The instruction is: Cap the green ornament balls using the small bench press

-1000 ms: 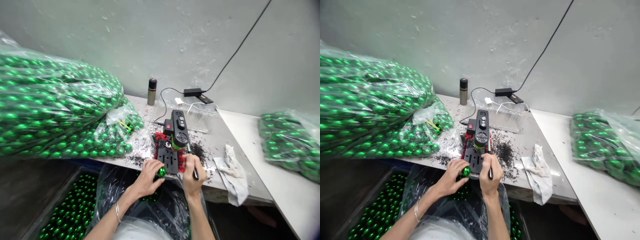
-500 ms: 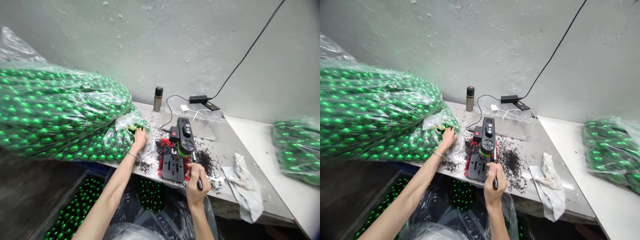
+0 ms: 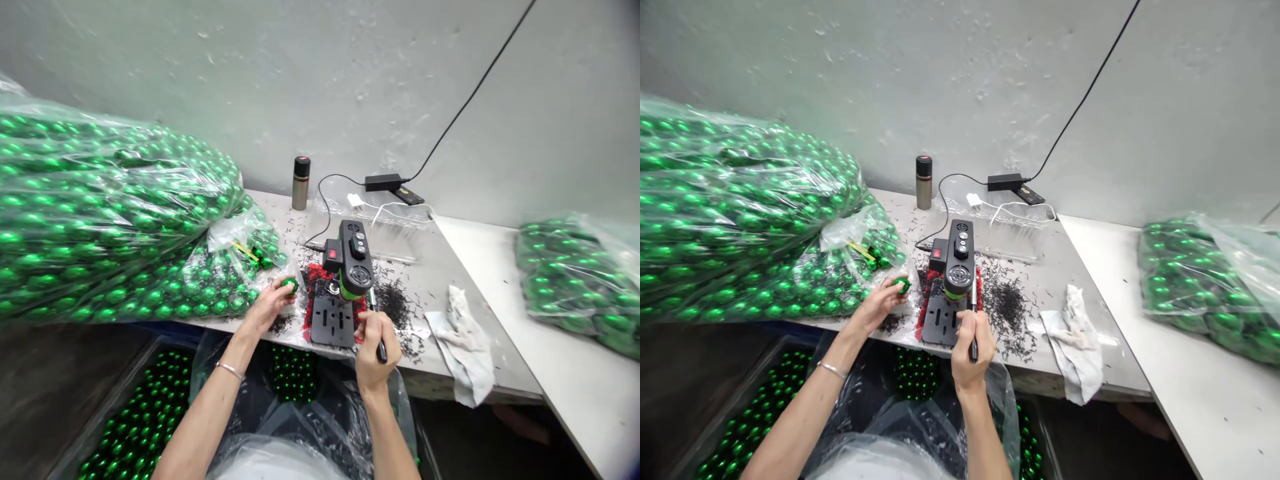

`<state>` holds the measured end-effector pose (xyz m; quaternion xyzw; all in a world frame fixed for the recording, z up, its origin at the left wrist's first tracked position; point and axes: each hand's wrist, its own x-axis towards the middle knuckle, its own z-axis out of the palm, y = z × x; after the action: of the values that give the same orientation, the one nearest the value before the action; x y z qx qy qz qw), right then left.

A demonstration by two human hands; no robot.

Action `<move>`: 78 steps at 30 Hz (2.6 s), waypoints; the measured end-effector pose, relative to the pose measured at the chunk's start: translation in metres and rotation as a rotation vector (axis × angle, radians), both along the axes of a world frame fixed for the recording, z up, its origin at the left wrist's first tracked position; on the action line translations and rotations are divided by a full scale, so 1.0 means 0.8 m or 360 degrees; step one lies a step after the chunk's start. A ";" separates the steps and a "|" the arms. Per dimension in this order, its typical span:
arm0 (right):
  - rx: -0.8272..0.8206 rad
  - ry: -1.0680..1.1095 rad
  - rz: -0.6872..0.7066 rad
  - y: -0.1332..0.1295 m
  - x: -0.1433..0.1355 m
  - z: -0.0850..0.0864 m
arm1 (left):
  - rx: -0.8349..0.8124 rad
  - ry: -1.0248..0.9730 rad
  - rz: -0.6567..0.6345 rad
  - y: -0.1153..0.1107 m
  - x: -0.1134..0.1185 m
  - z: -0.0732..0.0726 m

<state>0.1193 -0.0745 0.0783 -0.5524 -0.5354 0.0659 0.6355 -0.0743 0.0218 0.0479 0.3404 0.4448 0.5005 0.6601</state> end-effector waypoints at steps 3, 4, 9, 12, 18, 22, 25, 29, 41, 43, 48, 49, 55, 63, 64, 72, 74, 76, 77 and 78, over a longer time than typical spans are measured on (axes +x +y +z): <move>0.0013 -0.0039 0.0007 0.000 0.001 0.001 | -0.0163 -0.0166 -0.0062 -0.020 0.024 -0.003; 0.0017 -0.0059 0.0004 -0.001 0.001 0.001 | -0.0193 -0.0154 -0.0068 -0.023 0.032 -0.005; 0.0000 -0.0132 -0.0036 -0.001 0.000 0.005 | 0.0028 0.0347 -0.0220 -0.023 0.063 -0.025; 0.0000 -0.0135 -0.0023 -0.002 -0.001 0.007 | 0.0351 0.0719 -0.0359 -0.023 0.074 -0.034; 0.0025 -0.0162 -0.0039 -0.002 0.001 0.003 | 0.0844 0.1380 -0.0435 -0.029 0.084 -0.031; 0.0018 -0.0172 -0.0025 -0.003 0.001 0.003 | 0.1171 0.1564 -0.0424 -0.034 0.087 -0.035; -0.0006 -0.0177 -0.0035 -0.004 0.001 0.003 | 0.1280 0.1627 -0.0297 -0.037 0.091 -0.048; 0.0020 -0.0225 -0.0051 -0.004 0.002 -0.009 | 0.1349 0.1619 -0.0147 -0.039 0.095 -0.062; 0.0276 -0.0440 -0.0302 0.012 0.007 -0.075 | 0.1370 0.1634 -0.0136 -0.041 0.095 -0.064; 0.0319 -0.0466 -0.0338 0.014 0.008 -0.078 | 0.1367 0.1634 -0.0132 -0.041 0.096 -0.065; 0.0382 -0.0469 -0.0303 0.019 0.008 -0.078 | 0.1397 0.1617 -0.0114 -0.041 0.096 -0.065; 0.0383 -0.0495 -0.0262 0.020 0.008 -0.078 | 0.1392 0.1612 -0.0110 -0.041 0.096 -0.065; 0.0286 -0.0418 -0.0284 0.018 0.004 -0.056 | 0.1321 0.1551 -0.0127 -0.037 0.099 -0.064; -0.0119 -0.0261 -0.0129 -0.001 0.011 0.054 | 0.1334 0.1451 -0.0159 -0.077 0.077 -0.060; -0.0131 -0.0261 -0.0112 -0.002 0.011 0.059 | 0.1372 0.1476 -0.0190 -0.087 0.068 -0.060; -0.0083 -0.0229 -0.0049 -0.005 0.007 0.049 | 0.1120 0.2169 0.0232 -0.019 -0.012 -0.030; -0.0042 -0.0250 -0.0022 -0.005 0.007 0.048 | 0.0876 0.2414 0.0263 0.026 -0.022 -0.017; -0.0015 -0.0269 -0.0014 -0.005 0.007 0.047 | 0.0701 0.2515 0.0132 0.060 -0.025 -0.007; -0.0013 -0.0278 -0.0020 -0.005 0.007 0.047 | 0.0644 0.2523 0.0075 0.071 -0.024 -0.003; -0.0018 -0.0287 -0.0032 -0.005 0.007 0.047 | 0.0609 0.2511 0.0031 0.079 -0.022 -0.001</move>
<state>0.1250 -0.0788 0.1159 -0.5650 -0.5845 0.0123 0.5822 -0.0922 0.0849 0.0470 0.6961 0.6889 0.1863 0.0780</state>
